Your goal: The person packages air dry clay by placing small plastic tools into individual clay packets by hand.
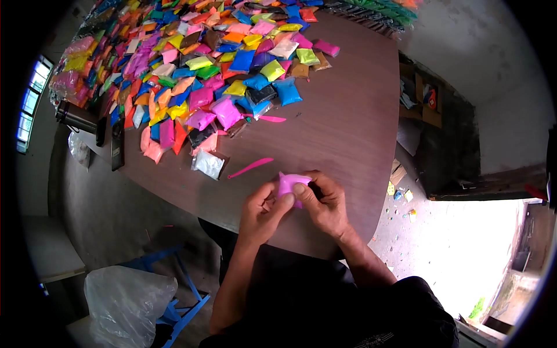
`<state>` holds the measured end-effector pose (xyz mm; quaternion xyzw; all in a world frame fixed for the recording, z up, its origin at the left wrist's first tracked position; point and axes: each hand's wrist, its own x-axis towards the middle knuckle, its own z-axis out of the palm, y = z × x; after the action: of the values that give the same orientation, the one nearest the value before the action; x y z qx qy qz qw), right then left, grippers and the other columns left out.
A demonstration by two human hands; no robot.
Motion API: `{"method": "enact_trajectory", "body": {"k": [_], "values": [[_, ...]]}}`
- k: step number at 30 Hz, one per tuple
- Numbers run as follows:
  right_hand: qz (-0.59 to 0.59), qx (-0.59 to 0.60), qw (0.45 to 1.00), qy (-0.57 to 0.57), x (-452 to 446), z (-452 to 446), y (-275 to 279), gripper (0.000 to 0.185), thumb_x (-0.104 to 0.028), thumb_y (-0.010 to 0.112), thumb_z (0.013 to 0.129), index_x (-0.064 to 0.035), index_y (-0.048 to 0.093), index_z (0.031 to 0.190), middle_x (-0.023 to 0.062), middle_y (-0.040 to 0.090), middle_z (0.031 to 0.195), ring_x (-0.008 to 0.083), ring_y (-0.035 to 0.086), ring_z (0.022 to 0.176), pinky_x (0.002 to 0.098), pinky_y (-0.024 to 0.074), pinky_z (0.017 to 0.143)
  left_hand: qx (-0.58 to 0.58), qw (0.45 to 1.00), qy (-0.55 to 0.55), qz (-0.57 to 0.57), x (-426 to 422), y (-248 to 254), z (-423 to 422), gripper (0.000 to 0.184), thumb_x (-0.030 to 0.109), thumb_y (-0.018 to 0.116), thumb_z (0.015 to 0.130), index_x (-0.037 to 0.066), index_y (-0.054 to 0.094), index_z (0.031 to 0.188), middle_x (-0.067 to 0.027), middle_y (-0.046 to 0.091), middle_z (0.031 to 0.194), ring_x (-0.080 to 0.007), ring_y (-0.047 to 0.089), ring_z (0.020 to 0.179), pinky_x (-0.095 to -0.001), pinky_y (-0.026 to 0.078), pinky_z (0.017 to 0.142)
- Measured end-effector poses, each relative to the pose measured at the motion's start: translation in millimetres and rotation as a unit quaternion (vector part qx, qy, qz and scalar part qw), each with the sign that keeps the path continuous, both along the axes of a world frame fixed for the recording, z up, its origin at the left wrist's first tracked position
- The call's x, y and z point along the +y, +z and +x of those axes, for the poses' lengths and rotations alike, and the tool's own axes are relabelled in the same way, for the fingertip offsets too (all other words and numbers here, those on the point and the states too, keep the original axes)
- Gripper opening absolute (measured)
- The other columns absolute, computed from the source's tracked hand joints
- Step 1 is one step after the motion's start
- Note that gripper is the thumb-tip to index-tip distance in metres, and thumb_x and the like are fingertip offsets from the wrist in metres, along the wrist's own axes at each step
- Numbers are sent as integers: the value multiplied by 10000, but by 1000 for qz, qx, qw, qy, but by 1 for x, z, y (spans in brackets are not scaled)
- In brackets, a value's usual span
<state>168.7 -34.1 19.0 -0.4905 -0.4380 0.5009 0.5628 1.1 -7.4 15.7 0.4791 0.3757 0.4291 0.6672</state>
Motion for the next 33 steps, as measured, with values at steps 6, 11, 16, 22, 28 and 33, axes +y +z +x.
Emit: {"method": "enact_trajectory", "body": {"k": [6, 11, 16, 22, 28, 33], "values": [[48, 28, 998, -14, 2, -4, -5, 176, -110, 703, 1038, 14, 688, 1161, 36, 721, 1028, 103, 662, 933, 271, 556, 812, 10, 999, -22, 43, -2, -12, -7, 158, 58, 701, 1003, -23, 676, 1138, 15, 674, 945, -23, 591, 812, -192, 468, 700], [40, -1, 999, 14, 0, 5, -12, 123, -79, 701, 1031, 8, 704, 1117, 36, 720, 1029, 96, 657, 930, 268, 550, 807, 13, 999, 5, 52, 0, 2, 5, 159, 82, 726, 991, -13, 677, 1109, 14, 667, 903, -29, 585, 794, -203, 456, 675], [35, -4, 999, 10, 0, -1, -5, 138, -91, 723, 1016, 9, 707, 1108, 37, 711, 1015, 98, 653, 923, 270, 549, 811, 3, 999, 15, 48, -1, -6, -3, 125, 87, 725, 993, -3, 679, 1066, 26, 653, 885, -16, 563, 768, -202, 437, 652], [47, -13, 997, -54, -3, -6, -5, 226, -109, 733, 995, 4, 682, 1184, 54, 701, 1036, 121, 651, 898, 287, 543, 771, 2, 994, 91, 53, -7, 4, 4, 105, 84, 739, 990, 13, 666, 1017, 47, 623, 846, -1, 527, 716, -193, 415, 621], [118, -252, 960, -10, -4, -7, 8, 431, -210, 832, 886, -5, 658, 1223, 148, 693, 1009, 236, 678, 830, 353, 555, 748, 324, 856, 206, 346, -3, 14, 10, 274, 109, 836, 866, 50, 680, 1083, -89, 687, 954, -245, 693, 807, -360, 551, 682], [32, -138, 990, -20, -3, -3, 0, 306, -215, 780, 968, 12, 682, 1148, 119, 712, 958, 163, 664, 858, 330, 552, 764, 266, 896, 121, 333, -22, 25, 11, 425, 59, 813, 832, 39, 688, 1238, -151, 675, 1132, -302, 683, 967, -378, 556, 783]]}}
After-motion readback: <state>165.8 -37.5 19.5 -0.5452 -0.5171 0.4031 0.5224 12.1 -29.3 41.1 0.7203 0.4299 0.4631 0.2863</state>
